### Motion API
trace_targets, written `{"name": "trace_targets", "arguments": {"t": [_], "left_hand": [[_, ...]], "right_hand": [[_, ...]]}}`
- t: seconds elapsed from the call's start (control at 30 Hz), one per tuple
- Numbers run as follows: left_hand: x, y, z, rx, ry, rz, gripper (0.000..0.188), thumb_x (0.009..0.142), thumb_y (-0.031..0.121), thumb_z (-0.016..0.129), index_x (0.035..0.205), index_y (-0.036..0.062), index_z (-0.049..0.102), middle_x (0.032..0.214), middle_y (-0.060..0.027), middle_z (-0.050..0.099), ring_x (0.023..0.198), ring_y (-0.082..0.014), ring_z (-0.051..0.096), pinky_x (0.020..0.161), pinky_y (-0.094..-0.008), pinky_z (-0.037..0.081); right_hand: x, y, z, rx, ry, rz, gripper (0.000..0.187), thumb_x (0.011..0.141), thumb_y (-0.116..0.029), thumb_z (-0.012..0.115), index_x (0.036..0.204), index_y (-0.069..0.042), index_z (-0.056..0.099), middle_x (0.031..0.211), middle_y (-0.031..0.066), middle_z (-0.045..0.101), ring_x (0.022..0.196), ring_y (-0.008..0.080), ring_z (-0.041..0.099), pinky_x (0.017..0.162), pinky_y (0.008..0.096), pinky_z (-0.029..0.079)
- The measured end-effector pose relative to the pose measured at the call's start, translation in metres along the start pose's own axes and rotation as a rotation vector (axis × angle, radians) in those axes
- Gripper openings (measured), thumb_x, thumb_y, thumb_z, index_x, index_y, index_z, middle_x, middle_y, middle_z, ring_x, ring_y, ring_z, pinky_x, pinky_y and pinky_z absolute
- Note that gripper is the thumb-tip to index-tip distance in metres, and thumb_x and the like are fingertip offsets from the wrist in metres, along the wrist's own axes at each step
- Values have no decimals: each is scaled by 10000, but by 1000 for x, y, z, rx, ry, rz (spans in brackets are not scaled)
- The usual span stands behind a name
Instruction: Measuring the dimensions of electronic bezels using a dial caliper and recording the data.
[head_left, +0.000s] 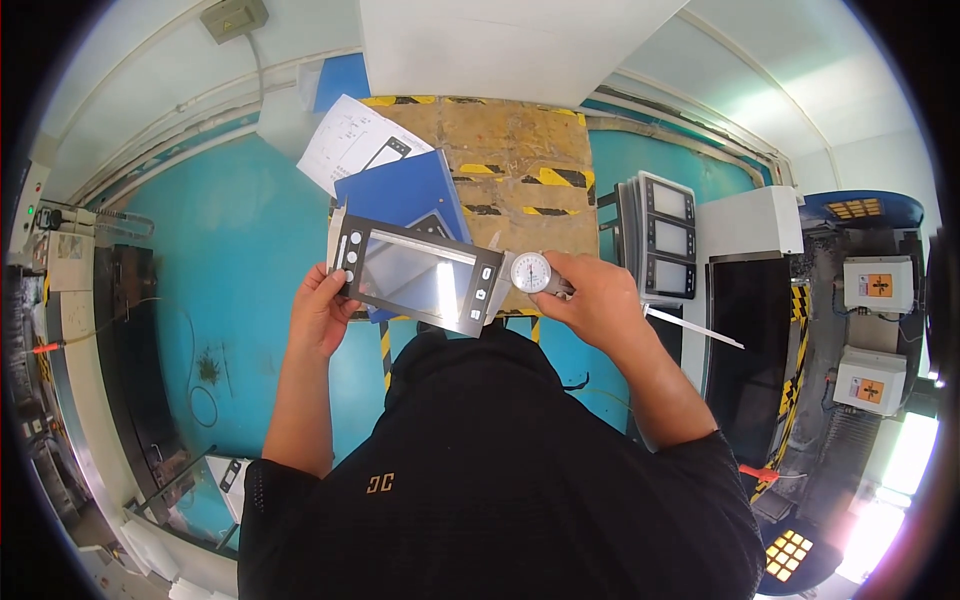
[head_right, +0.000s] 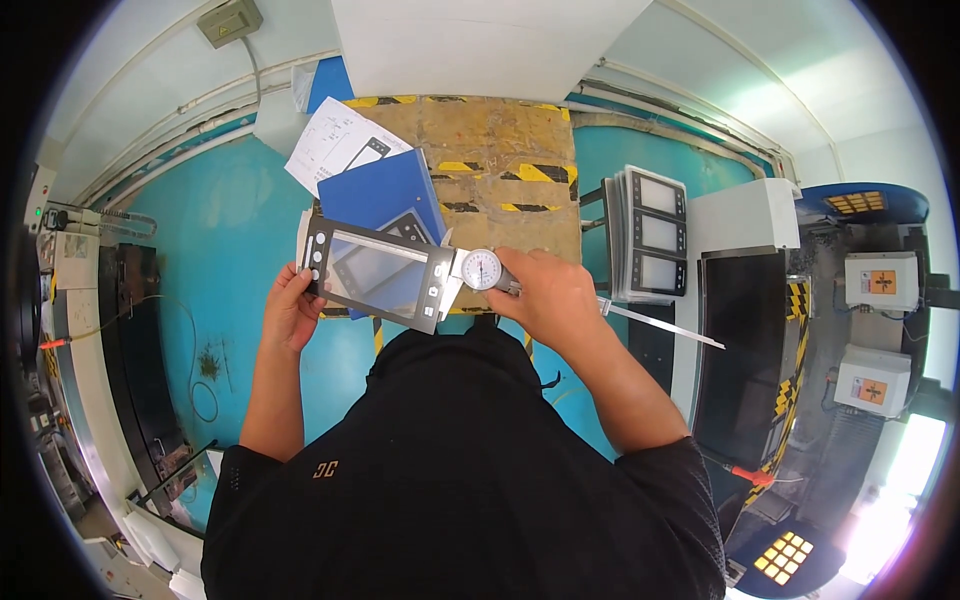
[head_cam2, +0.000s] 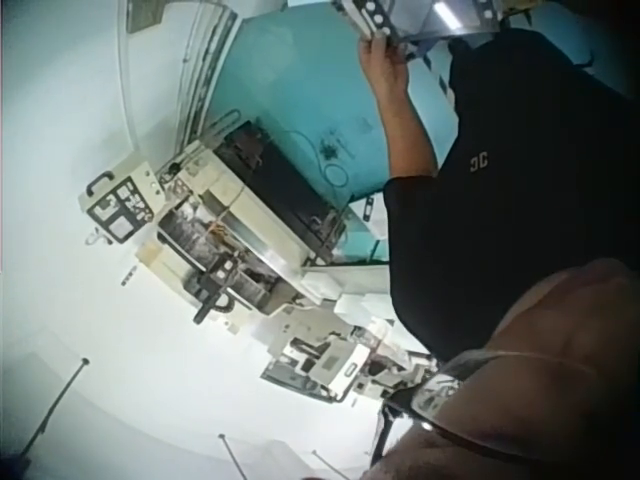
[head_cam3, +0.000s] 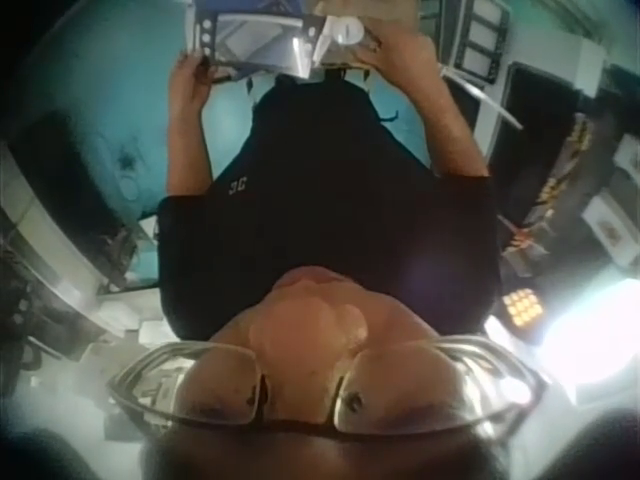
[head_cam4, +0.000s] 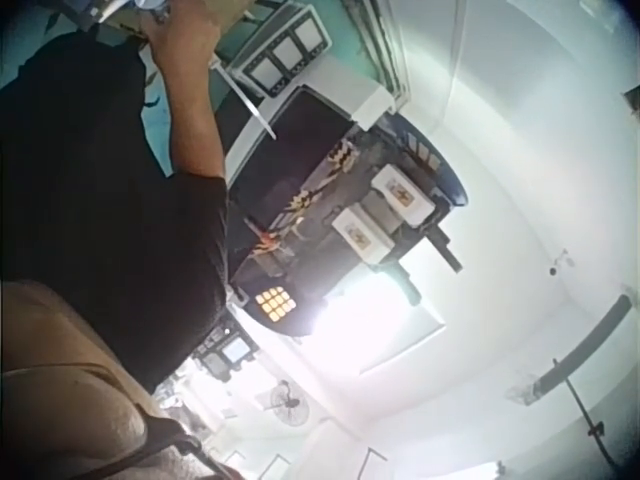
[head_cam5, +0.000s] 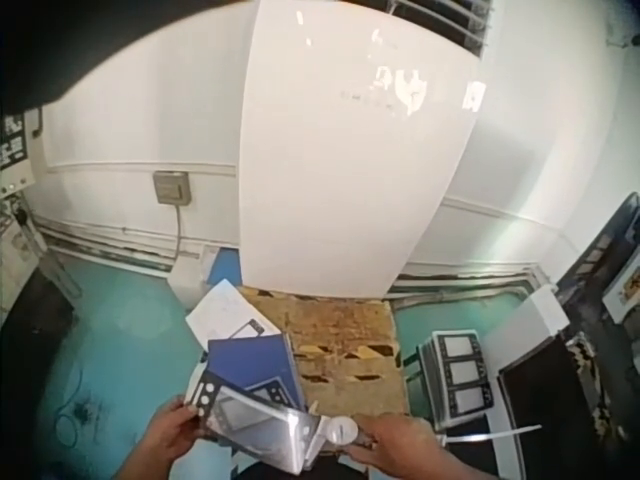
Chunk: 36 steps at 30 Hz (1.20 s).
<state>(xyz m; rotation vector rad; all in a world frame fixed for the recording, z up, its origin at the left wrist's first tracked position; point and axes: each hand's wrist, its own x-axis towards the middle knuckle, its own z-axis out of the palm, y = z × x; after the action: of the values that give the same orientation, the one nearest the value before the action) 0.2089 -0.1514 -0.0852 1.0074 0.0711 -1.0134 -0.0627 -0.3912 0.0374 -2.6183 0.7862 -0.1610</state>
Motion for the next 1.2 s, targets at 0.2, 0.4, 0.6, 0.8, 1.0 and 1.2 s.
{"name": "trace_targets", "arguments": {"t": [0.2,0.4,0.6,0.8,1.0,1.2], "left_hand": [[-2,3,2,21,-23,0,78,937,68,629,993,52,577,901,-90,697,776,-168,713,607,-232,622],[-3,6,3,47,-26,-15,53,937,55,623,970,45,582,892,-88,698,775,-161,712,609,-228,624],[-4,8,5,75,-9,-6,59,935,50,625,974,34,583,890,-89,697,770,-157,711,608,-228,624],[-6,9,7,93,-5,0,65,933,50,627,978,33,583,888,-90,697,766,-158,711,605,-227,623],[-5,7,5,93,21,10,73,931,52,631,982,35,581,895,-96,700,769,-164,713,609,-230,622],[-6,9,7,102,29,7,61,930,51,628,970,34,585,887,-98,700,771,-171,715,610,-236,622]], "right_hand": [[0,1,0,-8,13,-9,369,753,-270,791,1073,-115,692,813,131,668,777,332,655,669,411,521],[1,2,-1,-1,10,-11,366,756,-266,791,1074,-114,693,825,131,674,777,330,658,672,405,524],[2,5,2,49,18,-26,355,754,-222,775,1077,-100,695,844,135,681,795,334,661,699,396,534],[0,6,3,62,19,-20,354,745,-196,763,1075,-85,697,863,141,685,812,333,665,712,399,536],[-1,3,1,75,14,-14,358,741,-194,763,1076,-84,699,869,142,687,809,337,665,719,399,537],[-2,5,2,69,21,-11,365,740,-201,769,1080,-86,701,867,141,690,808,334,666,715,392,539]]}}
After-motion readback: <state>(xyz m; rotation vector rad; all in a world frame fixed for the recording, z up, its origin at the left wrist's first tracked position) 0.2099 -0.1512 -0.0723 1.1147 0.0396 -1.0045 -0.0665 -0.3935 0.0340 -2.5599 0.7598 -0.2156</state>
